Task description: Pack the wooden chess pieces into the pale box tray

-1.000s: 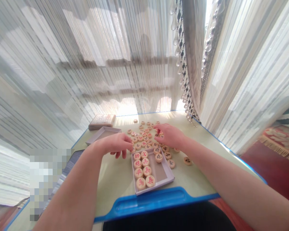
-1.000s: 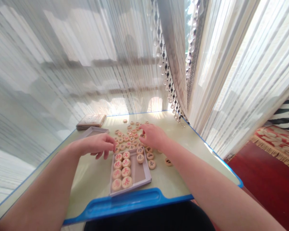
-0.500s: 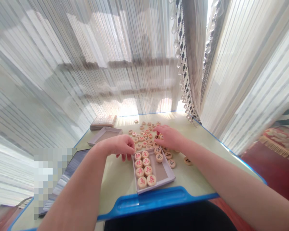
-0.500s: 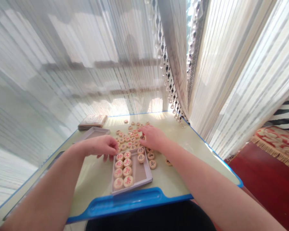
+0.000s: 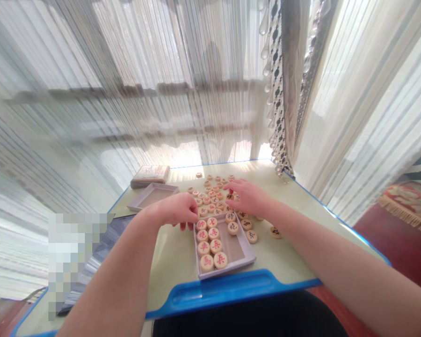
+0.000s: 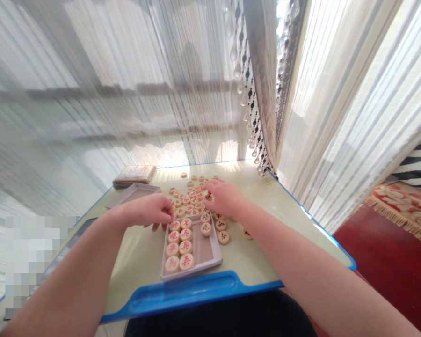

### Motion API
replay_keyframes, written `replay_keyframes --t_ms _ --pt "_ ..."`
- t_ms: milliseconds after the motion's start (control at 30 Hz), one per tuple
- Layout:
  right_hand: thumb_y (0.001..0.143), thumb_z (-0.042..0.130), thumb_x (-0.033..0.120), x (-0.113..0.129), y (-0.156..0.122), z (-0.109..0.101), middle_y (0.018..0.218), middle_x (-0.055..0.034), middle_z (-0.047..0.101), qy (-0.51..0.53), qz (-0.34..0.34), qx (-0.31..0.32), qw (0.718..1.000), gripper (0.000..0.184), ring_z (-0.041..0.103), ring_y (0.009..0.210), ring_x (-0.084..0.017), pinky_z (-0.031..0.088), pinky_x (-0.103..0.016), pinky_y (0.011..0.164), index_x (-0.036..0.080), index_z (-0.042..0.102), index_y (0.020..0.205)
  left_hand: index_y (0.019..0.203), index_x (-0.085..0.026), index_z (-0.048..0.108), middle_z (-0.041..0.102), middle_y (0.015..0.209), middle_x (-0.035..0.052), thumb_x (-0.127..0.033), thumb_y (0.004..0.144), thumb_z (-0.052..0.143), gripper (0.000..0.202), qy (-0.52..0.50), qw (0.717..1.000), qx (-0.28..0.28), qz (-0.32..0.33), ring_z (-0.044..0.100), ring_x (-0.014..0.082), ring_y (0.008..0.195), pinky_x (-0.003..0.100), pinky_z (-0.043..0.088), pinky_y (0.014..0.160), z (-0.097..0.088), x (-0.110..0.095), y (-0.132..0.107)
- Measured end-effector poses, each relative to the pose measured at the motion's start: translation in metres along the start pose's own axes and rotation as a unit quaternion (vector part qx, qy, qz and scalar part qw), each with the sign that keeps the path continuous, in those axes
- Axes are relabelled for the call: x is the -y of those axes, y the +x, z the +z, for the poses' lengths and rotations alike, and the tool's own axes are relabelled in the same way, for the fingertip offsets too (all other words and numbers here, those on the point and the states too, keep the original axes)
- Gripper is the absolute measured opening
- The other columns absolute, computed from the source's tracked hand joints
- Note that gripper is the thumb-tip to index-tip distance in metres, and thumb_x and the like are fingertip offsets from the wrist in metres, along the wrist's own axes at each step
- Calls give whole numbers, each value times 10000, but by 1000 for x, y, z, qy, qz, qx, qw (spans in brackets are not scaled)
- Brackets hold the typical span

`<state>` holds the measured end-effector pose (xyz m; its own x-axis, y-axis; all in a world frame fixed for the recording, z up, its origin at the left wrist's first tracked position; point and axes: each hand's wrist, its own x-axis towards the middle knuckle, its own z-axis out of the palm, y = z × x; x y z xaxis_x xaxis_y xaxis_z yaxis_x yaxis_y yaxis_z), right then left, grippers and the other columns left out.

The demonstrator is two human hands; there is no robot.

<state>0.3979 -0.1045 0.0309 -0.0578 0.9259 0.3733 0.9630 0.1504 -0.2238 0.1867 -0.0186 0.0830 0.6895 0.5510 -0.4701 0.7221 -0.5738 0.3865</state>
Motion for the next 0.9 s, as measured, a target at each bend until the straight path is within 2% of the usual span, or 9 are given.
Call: replay_keyframes --t_ms 200,467,667,900 --pt "801 550 260 1 0 0 1085 -79 621 10 -4 -12 1000 306 551 1037 -229 446 -355 887 192 607 1094 591 -163 595 665 586 -2 -235 605 500 121 41 998 -41 15 600 110 515 185 446 482 -1 1 1" --pt "815 548 248 2 -3 -5 1067 -87 615 23 -10 -35 999 270 556 1035 -228 449 -361 895 186 615 1069 600 -166 591 668 579 -7 -208 593 481 118 46 996 -76 21 609 109 519 169 412 449 -2 12 3" --pt "816 544 248 0 -5 -6 1065 -82 612 31 -13 -45 998 258 562 1016 -223 455 -356 879 186 622 1055 636 -159 603 651 568 10 -223 588 491 137 6 998 -63 -13 590 120 502 176 419 410 -2 18 6" --pt "813 541 245 -3 -5 -4 1071 -84 612 28 -14 -37 999 272 554 1026 -222 443 -353 900 179 618 1065 663 -143 619 672 640 38 -233 607 488 169 -42 999 -30 -3 606 132 534 194 458 435 -3 23 4"
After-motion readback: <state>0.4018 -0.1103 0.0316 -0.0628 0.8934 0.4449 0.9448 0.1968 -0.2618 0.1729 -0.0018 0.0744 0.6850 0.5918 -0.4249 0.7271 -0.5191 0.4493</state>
